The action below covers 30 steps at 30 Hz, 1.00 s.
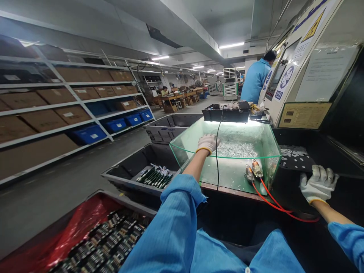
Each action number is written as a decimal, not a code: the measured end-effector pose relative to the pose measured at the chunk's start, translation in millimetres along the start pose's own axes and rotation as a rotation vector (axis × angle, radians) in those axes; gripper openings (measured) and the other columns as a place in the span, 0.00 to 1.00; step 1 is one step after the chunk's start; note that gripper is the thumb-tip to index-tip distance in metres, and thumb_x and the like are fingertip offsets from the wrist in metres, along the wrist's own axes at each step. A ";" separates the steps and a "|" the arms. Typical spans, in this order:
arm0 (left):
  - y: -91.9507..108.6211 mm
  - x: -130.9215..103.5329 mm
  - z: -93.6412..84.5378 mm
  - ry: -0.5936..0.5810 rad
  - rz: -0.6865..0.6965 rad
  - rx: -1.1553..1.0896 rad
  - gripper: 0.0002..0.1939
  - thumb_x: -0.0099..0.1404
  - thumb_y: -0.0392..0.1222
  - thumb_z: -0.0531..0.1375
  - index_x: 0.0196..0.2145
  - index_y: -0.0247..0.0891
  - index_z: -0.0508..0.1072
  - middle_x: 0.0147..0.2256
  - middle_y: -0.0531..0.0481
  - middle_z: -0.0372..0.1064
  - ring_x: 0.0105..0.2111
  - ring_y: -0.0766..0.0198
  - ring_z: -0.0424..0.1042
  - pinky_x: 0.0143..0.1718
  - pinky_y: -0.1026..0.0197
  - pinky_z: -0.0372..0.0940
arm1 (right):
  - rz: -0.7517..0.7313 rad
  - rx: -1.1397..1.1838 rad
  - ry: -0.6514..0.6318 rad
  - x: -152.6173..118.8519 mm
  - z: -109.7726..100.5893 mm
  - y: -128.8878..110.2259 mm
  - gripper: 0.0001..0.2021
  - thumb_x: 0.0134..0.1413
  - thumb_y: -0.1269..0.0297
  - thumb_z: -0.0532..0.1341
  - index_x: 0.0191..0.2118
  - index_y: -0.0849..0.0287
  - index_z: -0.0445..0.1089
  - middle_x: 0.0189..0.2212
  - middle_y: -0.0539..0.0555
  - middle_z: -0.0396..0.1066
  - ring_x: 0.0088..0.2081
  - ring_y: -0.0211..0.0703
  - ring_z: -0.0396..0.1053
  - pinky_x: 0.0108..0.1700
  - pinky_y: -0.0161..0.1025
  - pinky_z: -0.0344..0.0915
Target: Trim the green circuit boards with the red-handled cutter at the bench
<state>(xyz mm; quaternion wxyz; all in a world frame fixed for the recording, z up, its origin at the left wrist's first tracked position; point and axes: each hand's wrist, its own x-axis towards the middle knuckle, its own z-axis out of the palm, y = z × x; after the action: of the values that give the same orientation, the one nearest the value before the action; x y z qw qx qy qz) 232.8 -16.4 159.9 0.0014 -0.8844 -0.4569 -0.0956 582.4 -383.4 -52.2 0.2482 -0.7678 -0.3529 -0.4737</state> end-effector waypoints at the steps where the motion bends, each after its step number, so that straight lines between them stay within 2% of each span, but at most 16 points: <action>1: 0.1 -0.2 -0.1 -0.001 0.000 0.000 0.34 0.75 0.62 0.44 0.67 0.43 0.68 0.65 0.42 0.66 0.63 0.46 0.64 0.63 0.46 0.60 | 0.008 0.003 -0.008 0.0 -0.6 -0.5 0.33 0.56 0.49 0.58 0.65 0.58 0.57 0.57 0.66 0.65 0.64 0.72 0.56 0.64 0.71 0.50; 16: -0.3 1.8 -0.2 -0.008 0.006 0.001 0.33 0.75 0.61 0.44 0.67 0.42 0.68 0.64 0.42 0.66 0.63 0.46 0.64 0.63 0.46 0.60 | -0.005 -0.042 0.011 -0.8 1.4 1.0 0.33 0.59 0.48 0.56 0.64 0.63 0.61 0.57 0.67 0.67 0.64 0.72 0.58 0.65 0.71 0.52; 30: -0.8 3.1 1.6 0.003 -0.004 -0.006 0.32 0.74 0.60 0.46 0.67 0.43 0.68 0.65 0.43 0.66 0.63 0.46 0.64 0.64 0.46 0.59 | 0.024 0.000 -0.021 -0.5 -0.7 -2.0 0.34 0.57 0.48 0.55 0.66 0.58 0.57 0.58 0.65 0.65 0.64 0.73 0.55 0.64 0.74 0.49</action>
<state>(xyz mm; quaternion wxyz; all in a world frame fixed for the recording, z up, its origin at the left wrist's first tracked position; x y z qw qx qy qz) 234.2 -13.3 158.8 -0.0006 -0.8832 -0.4585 -0.0984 580.3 -382.8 -52.3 0.2503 -0.7768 -0.3462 -0.4627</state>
